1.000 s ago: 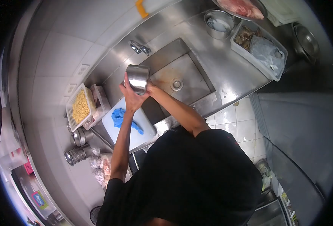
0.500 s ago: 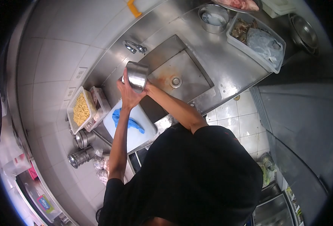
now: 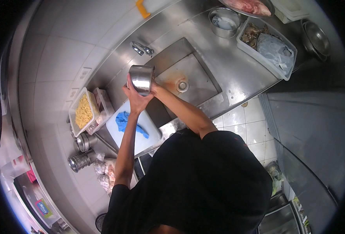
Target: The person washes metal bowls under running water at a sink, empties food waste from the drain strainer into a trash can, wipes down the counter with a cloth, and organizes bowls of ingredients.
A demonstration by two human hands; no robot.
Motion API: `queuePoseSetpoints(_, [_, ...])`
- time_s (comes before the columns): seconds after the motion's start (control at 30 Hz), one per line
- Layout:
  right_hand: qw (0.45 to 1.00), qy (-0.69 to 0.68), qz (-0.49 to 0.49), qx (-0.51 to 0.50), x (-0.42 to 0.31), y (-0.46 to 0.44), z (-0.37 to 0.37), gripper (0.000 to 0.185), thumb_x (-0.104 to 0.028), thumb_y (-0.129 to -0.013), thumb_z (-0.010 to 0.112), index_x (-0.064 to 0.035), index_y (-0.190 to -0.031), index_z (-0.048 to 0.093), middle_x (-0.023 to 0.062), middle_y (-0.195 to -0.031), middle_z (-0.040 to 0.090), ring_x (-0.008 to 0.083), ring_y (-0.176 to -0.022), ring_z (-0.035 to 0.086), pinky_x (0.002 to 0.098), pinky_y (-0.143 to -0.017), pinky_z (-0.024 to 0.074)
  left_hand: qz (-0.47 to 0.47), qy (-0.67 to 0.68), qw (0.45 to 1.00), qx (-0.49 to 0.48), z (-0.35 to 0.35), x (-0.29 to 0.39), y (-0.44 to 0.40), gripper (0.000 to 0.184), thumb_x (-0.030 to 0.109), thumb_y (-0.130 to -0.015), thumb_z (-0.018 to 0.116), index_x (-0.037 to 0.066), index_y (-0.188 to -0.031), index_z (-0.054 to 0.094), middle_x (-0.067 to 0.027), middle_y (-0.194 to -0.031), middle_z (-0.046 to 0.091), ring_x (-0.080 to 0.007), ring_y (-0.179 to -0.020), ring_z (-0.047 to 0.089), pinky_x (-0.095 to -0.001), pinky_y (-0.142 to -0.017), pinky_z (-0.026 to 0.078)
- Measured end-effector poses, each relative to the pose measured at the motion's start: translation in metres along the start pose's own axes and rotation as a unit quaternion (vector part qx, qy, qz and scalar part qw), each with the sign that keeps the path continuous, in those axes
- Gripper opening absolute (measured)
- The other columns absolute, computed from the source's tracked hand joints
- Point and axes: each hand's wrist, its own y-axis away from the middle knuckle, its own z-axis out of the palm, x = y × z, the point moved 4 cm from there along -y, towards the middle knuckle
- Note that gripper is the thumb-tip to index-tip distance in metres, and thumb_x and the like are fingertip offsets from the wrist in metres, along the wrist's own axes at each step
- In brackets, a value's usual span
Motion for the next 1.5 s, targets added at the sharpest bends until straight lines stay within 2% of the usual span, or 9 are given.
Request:
queuePoseSetpoints(0.47, [0.953, 0.235, 0.115, -0.153, 0.002, -0.017, -0.024, 0.039, -0.029, -0.086, 0.057, -0.0023, -0.115, 0.060, 0.0164, -0.118, 0.062, 0.0270, -0.107, 0.061, 0.0377, -0.091, 0.0488, -0.079, 0.105, 0.991, 0.024, 0.001, -0.019, 0.017, 0.119, 0.018, -0.058, 0.079, 0.002, -0.151, 0.007, -0.0246, -0.133, 0.033, -0.0365, -0.118, 0.037, -0.0450, -0.104, 0.034])
queuePoseSetpoints(0.6, [0.816, 0.535, 0.095, -0.194, 0.029, -0.051, -0.040, 0.039, -0.028, -0.085, 0.058, -0.0019, -0.114, 0.060, 0.0168, -0.118, 0.062, 0.0272, -0.108, 0.060, 0.0377, -0.091, 0.0486, -0.165, 0.367, 0.913, 0.066, 0.023, -0.062, 0.033, 0.113, 0.013, -0.068, 0.076, 0.009, -0.153, 0.003, -0.0237, -0.139, 0.029, -0.0344, -0.122, 0.042, -0.0429, -0.100, 0.041])
queuePoseSetpoints(0.63, [0.684, 0.703, -0.047, -0.189, -0.050, -0.015, 0.017, 0.046, -0.033, -0.075, 0.061, 0.0021, -0.106, 0.060, 0.0215, -0.115, 0.060, 0.0302, -0.113, 0.056, 0.0375, -0.093, 0.0441, -0.193, 0.476, 0.854, 0.077, 0.028, -0.075, 0.038, 0.110, 0.011, -0.071, 0.075, 0.012, -0.153, 0.002, -0.0231, -0.142, 0.028, -0.0335, -0.123, 0.043, -0.0426, -0.099, 0.043])
queuePoseSetpoints(0.7, [0.726, 0.646, 0.003, -0.237, -0.043, -0.021, 0.018, 0.076, -0.050, -0.069, 0.068, 0.0076, -0.117, 0.054, 0.0293, -0.127, 0.052, 0.0407, -0.124, 0.047, 0.0427, -0.105, 0.0374, -0.209, 0.606, 0.766, 0.048, 0.023, -0.060, 0.048, 0.093, 0.016, -0.082, 0.065, 0.021, -0.152, 0.005, -0.0166, -0.149, 0.025, -0.0335, -0.131, 0.040, -0.0478, -0.094, 0.049])
queuePoseSetpoints(0.77, [0.646, 0.723, -0.045, -0.240, -0.056, -0.017, 0.020, 0.067, -0.046, -0.071, 0.069, 0.0028, -0.115, 0.058, 0.0264, -0.121, 0.057, 0.0376, -0.120, 0.050, 0.0417, -0.101, 0.0407, -0.169, 0.659, 0.731, 0.054, 0.021, -0.060, 0.052, 0.086, 0.022, -0.085, 0.063, 0.024, -0.151, 0.007, -0.0145, -0.148, 0.028, -0.0339, -0.131, 0.041, -0.0515, -0.092, 0.052])
queuePoseSetpoints(0.9, [0.515, 0.793, 0.056, -0.321, -0.128, 0.008, 0.068, 0.073, -0.039, -0.068, 0.076, -0.0023, -0.127, 0.053, 0.0255, -0.117, 0.059, 0.0365, -0.120, 0.051, 0.0426, -0.098, 0.0457, -0.168, 0.689, 0.705, 0.015, 0.011, -0.053, 0.057, 0.080, 0.031, -0.086, 0.062, 0.022, -0.148, 0.012, -0.0136, -0.147, 0.031, -0.0361, -0.128, 0.045, -0.0564, -0.094, 0.051])
queuePoseSetpoints(1.1, [0.395, 0.811, -0.119, -0.415, -0.138, 0.025, 0.085, 0.081, -0.029, -0.064, 0.081, -0.0077, -0.134, 0.045, 0.0230, -0.136, 0.041, 0.0435, -0.117, 0.051, 0.0483, -0.094, 0.0490, -0.175, 0.683, 0.709, -0.020, -0.007, -0.042, 0.055, 0.082, 0.031, -0.083, 0.059, 0.021, -0.149, 0.012, -0.0154, -0.147, 0.031, -0.0367, -0.127, 0.048, -0.0535, -0.088, 0.056])
queuePoseSetpoints(1.3, [0.531, 0.755, -0.064, -0.380, -0.116, 0.034, 0.068, 0.089, -0.028, -0.069, 0.079, -0.0193, -0.144, 0.033, 0.0249, -0.138, 0.035, 0.0491, -0.118, 0.048, 0.0509, -0.098, 0.0466, -0.178, 0.659, 0.730, -0.023, -0.007, -0.055, 0.055, 0.083, 0.035, -0.085, 0.061, 0.021, -0.150, 0.011, -0.0147, -0.150, 0.027, -0.0394, -0.129, 0.044, -0.0563, -0.087, 0.056])
queuePoseSetpoints(1.5, [0.620, 0.702, -0.163, -0.309, -0.071, 0.025, 0.040, 0.072, -0.021, -0.074, 0.072, -0.0035, -0.135, 0.038, 0.0252, -0.138, 0.035, 0.0471, -0.119, 0.044, 0.0519, -0.098, 0.0415, -0.239, 0.529, 0.814, -0.015, -0.017, -0.057, 0.046, 0.094, 0.022, -0.079, 0.063, 0.020, -0.153, 0.007, -0.0199, -0.146, 0.026, -0.0405, -0.125, 0.047, -0.0513, -0.080, 0.060])
